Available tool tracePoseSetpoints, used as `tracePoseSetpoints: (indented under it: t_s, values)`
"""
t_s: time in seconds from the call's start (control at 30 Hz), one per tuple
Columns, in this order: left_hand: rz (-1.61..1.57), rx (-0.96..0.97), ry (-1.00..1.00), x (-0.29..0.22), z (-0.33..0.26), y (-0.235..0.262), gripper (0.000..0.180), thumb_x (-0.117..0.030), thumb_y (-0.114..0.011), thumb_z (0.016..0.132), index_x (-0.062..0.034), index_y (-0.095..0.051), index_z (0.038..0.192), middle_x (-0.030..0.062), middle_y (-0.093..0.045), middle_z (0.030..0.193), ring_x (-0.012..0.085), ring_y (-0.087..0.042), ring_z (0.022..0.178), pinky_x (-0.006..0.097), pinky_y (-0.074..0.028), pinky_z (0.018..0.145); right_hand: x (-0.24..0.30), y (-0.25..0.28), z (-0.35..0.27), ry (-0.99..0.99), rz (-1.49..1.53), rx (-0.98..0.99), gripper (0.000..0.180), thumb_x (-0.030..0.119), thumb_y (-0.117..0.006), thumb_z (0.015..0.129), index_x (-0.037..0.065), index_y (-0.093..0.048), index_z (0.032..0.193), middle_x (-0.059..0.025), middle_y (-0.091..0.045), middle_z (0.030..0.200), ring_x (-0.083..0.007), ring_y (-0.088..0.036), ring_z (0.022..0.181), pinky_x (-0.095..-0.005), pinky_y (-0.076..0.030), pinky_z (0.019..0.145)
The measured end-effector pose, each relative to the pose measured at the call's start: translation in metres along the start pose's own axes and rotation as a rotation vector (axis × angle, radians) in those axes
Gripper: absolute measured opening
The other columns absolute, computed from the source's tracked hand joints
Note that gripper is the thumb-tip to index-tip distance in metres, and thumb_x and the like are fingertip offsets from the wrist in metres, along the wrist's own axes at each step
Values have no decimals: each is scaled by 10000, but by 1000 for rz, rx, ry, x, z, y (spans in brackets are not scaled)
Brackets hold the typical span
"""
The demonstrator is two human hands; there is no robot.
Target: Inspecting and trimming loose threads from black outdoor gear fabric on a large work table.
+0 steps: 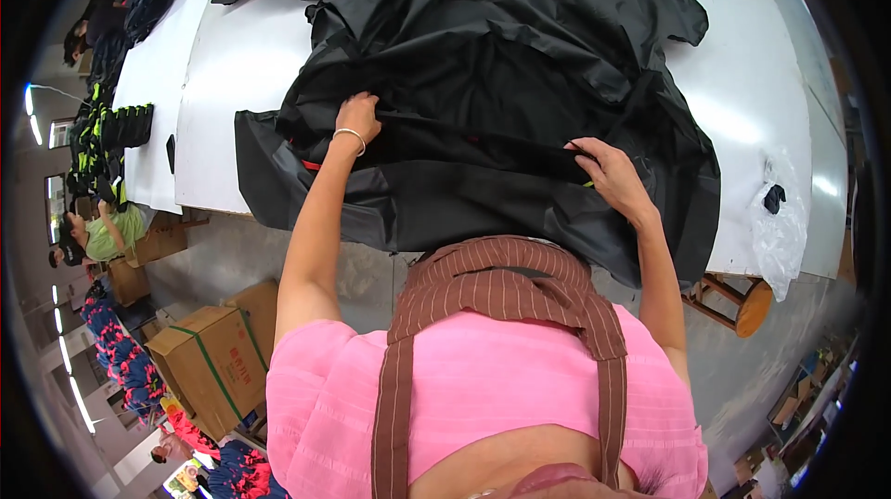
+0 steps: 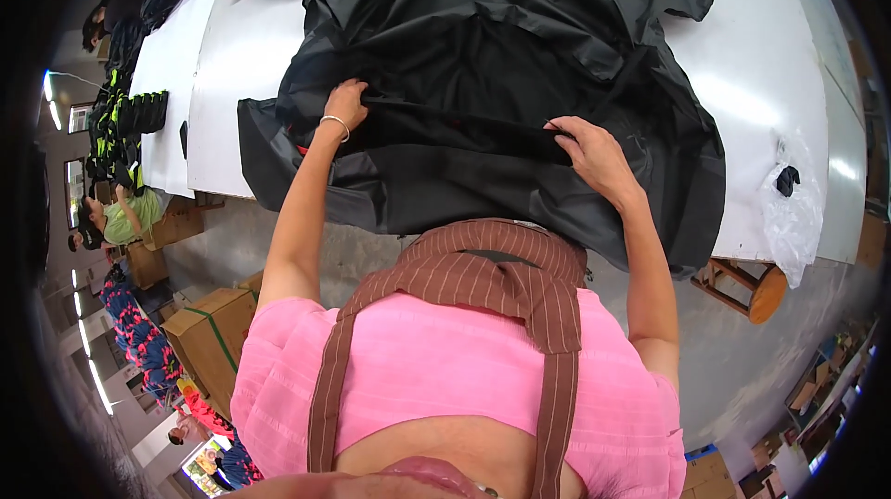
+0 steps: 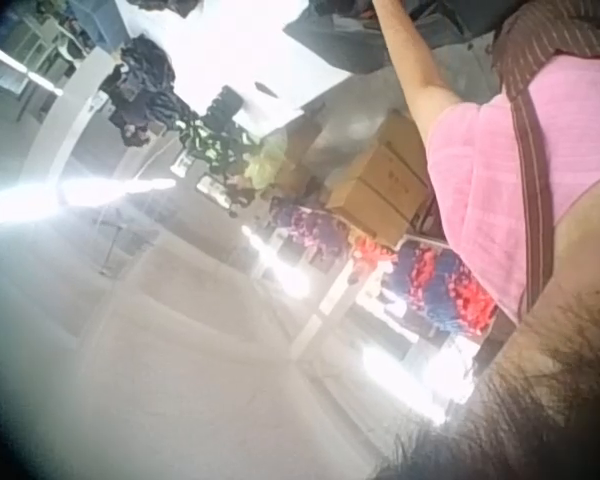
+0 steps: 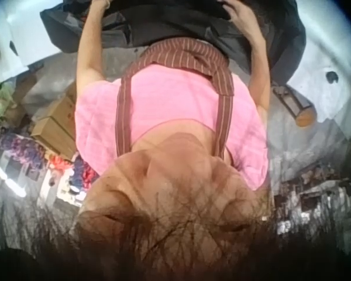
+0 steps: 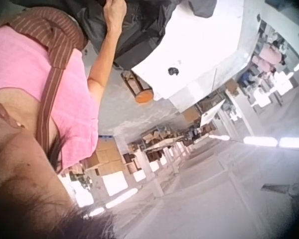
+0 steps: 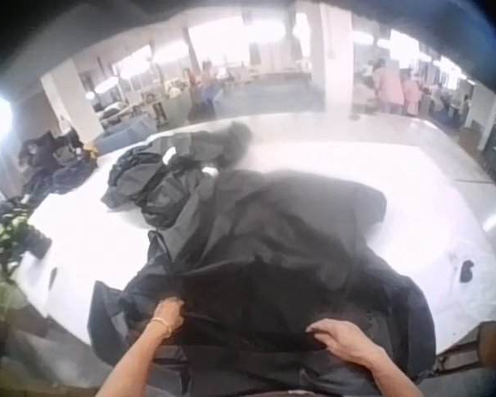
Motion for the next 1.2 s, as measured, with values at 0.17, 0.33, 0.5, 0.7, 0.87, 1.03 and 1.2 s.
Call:
tracePoseSetpoints:
  t_s: [0.17,0.33,0.5,0.7,0.87,1.03,1.2]
  values:
    - [-463,404,-425,-51,17,10,373,-171,-685,821,-17,-612,1153,142,-684,1002,247,-667,863,321,-510,812,-13,-4,30,-102,-45,52,210,78,-549,900,-5,-611,1082,-110,-665,951,-196,-630,907,-282,-459,828]
    - [-606,120,-365,-104,88,28,390,-175,-662,846,-77,-581,1215,81,-662,997,187,-625,934,346,-481,881,-3,12,85,-32,185,-32,219,134,-541,933,17,-623,1098,-29,-646,884,-96,-582,853,-239,-448,790]
    - [-264,15,-18,-99,132,-5,496,-178,-626,816,-190,-500,1296,120,-628,1147,366,-575,1081,588,-355,1001,-1,12,144,-132,278,-41,246,171,-547,928,68,-643,1130,-33,-665,881,-85,-593,843,-243,-445,780]
    - [-348,310,-598,-138,18,-42,377,-31,-520,694,-191,-744,951,101,-671,892,316,-617,910,372,-463,818,-28,-10,200,-23,165,-60,259,188,-553,938,69,-640,1150,13,-655,934,-54,-537,715,-207,-436,664]
    - [-632,605,-409,-106,-25,-54,288,-169,-634,776,-82,-700,1042,130,-632,937,296,-612,900,347,-461,826,-69,-69,195,-47,164,139,258,135,-553,917,53,-639,1147,-31,-666,908,-85,-595,857,-243,-448,811]
    - [-1244,652,-97,-97,13,-47,292,-253,-624,903,-34,-665,1091,37,-651,990,101,-588,848,263,-476,763,-94,-97,170,-268,182,185,287,141,-564,885,120,-647,1159,-80,-695,952,-177,-651,900,-295,-456,827]
    - [-596,96,-59,-94,57,-40,416,-282,-671,845,-154,-589,1233,58,-509,1264,222,-501,1099,490,-419,913,-86,-89,159,-201,77,50,249,157,-569,891,140,-662,1121,-79,-677,1057,-249,-636,958,-316,-459,841]
Point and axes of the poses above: each hand's wrist, its own z-axis towards the middle knuckle, its own y-axis out of the back of the hand, x = y × z, the point moved 7 cm from there along z, towards the middle knuckle
